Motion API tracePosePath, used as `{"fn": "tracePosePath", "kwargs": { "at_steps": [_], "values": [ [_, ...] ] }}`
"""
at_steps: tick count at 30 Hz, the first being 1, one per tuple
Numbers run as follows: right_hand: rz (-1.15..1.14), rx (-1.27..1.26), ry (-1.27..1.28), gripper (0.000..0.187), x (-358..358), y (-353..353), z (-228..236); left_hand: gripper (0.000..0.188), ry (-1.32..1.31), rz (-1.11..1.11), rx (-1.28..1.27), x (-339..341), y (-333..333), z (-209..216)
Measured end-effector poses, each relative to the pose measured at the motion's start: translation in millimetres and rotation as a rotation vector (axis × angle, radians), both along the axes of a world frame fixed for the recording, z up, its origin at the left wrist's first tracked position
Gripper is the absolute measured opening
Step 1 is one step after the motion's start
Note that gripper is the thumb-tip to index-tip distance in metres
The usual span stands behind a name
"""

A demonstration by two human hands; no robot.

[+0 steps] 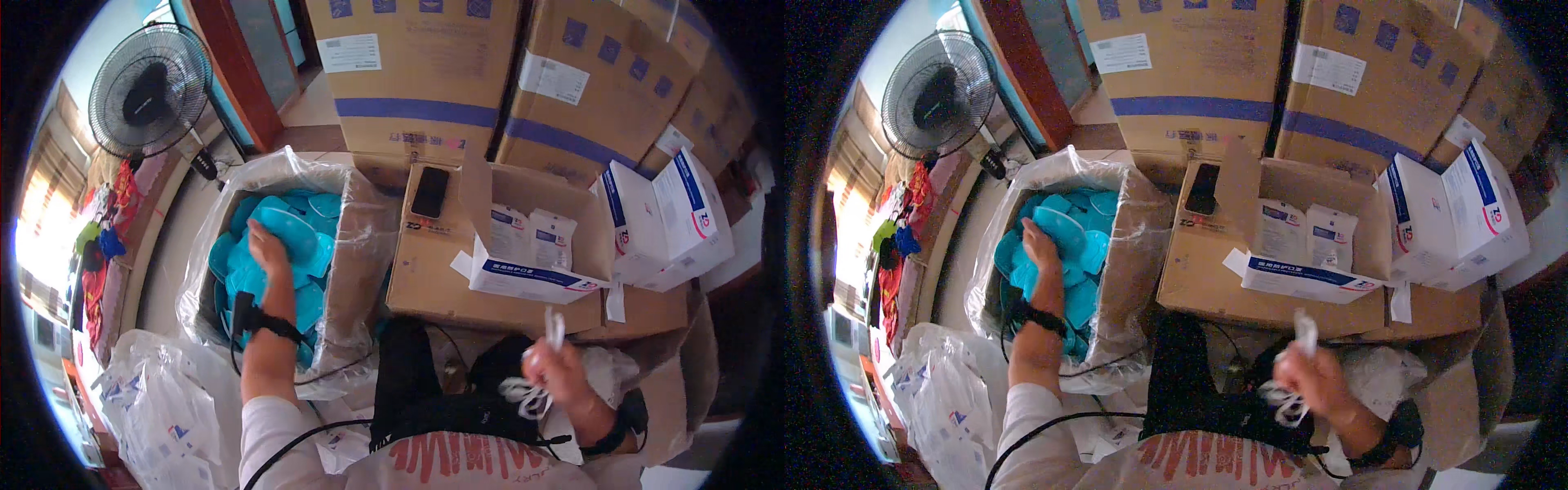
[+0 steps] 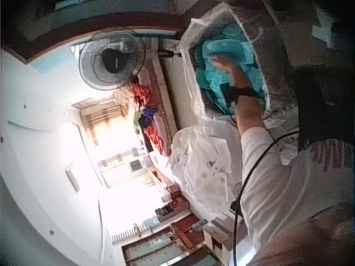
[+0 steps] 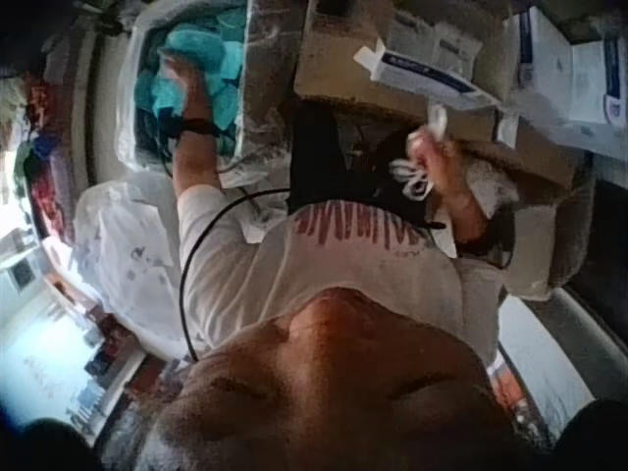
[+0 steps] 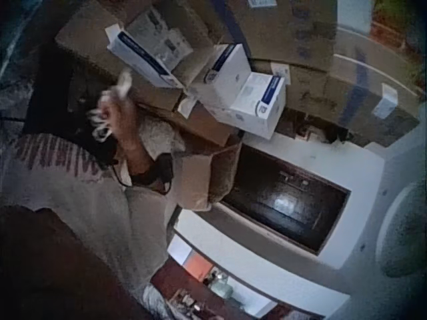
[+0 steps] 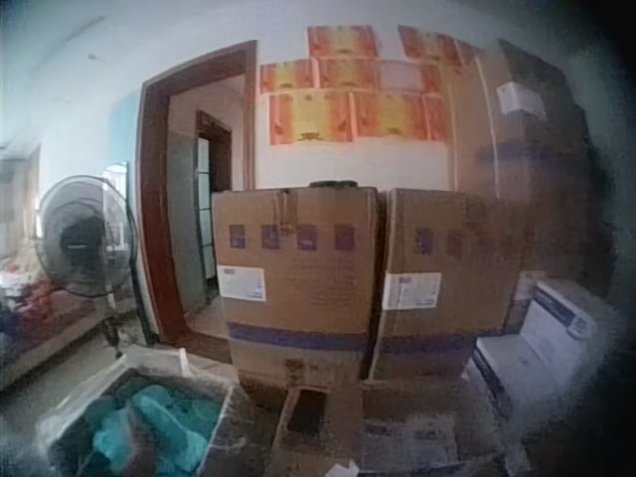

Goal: The person tests the straps on face masks by hand, packs the masks into individual plastic packaging pouches, and places the packaged masks into a cardboard box.

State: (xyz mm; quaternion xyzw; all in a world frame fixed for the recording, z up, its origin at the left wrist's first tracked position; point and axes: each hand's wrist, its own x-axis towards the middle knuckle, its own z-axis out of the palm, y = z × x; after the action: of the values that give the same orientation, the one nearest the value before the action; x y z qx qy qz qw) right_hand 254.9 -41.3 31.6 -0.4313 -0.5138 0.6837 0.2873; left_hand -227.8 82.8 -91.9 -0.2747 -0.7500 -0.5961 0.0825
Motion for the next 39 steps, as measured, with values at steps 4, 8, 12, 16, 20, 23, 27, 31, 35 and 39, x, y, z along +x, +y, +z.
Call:
{"fn": "tracePosePath", "kwargs": {
  "at_steps": [4,8,12,16,20,23,27,31,35,39],
  "values": [
    [-0.388,0.033,-0.252,0.035,52.3,5.8,-19.6,0.045,-0.100,0.149,-0.290,-79.7,35.2,-16.1],
    [-0.836,0.147,-0.475,0.036,114.2,-8.8,-15.0,0.032,0.303,0.141,-0.771,-113.3,66.4,-28.3],
    [-1.214,0.346,-0.558,0.036,192.9,-33.0,-6.2,0.035,0.085,-0.366,-0.113,-15.8,78.9,-6.9],
    [-1.222,0.584,-0.823,0.036,264.4,-72.7,-31.3,0.036,0.298,-0.801,0.169,143.9,47.0,52.8],
    [-1.091,0.150,-1.195,0.034,319.2,-112.5,-106.5,0.027,0.360,-1.112,0.229,253.5,14.4,96.1],
    [-0.701,0.419,-1.341,0.037,359.5,-154.8,-169.7,0.025,0.562,-1.197,-0.026,296.5,5.1,102.9],
    [-0.537,-0.027,-1.486,0.037,419.7,-175.4,-233.3,0.025,0.508,-1.409,-0.118,328.8,-1.6,95.9],
    [-0.319,0.002,-1.663,0.023,433.8,-152.6,-238.5,0.027,0.843,-1.360,-0.237,338.6,-0.5,89.3],
    [0.004,0.442,-1.767,0.021,373.1,-68.1,-165.5,0.035,0.855,-1.375,-0.332,333.7,4.7,81.1],
    [-0.494,0.409,-0.687,0.025,259.1,25.3,-57.1,0.034,0.951,-1.419,-0.452,334.7,5.4,70.9]
  ]
}}
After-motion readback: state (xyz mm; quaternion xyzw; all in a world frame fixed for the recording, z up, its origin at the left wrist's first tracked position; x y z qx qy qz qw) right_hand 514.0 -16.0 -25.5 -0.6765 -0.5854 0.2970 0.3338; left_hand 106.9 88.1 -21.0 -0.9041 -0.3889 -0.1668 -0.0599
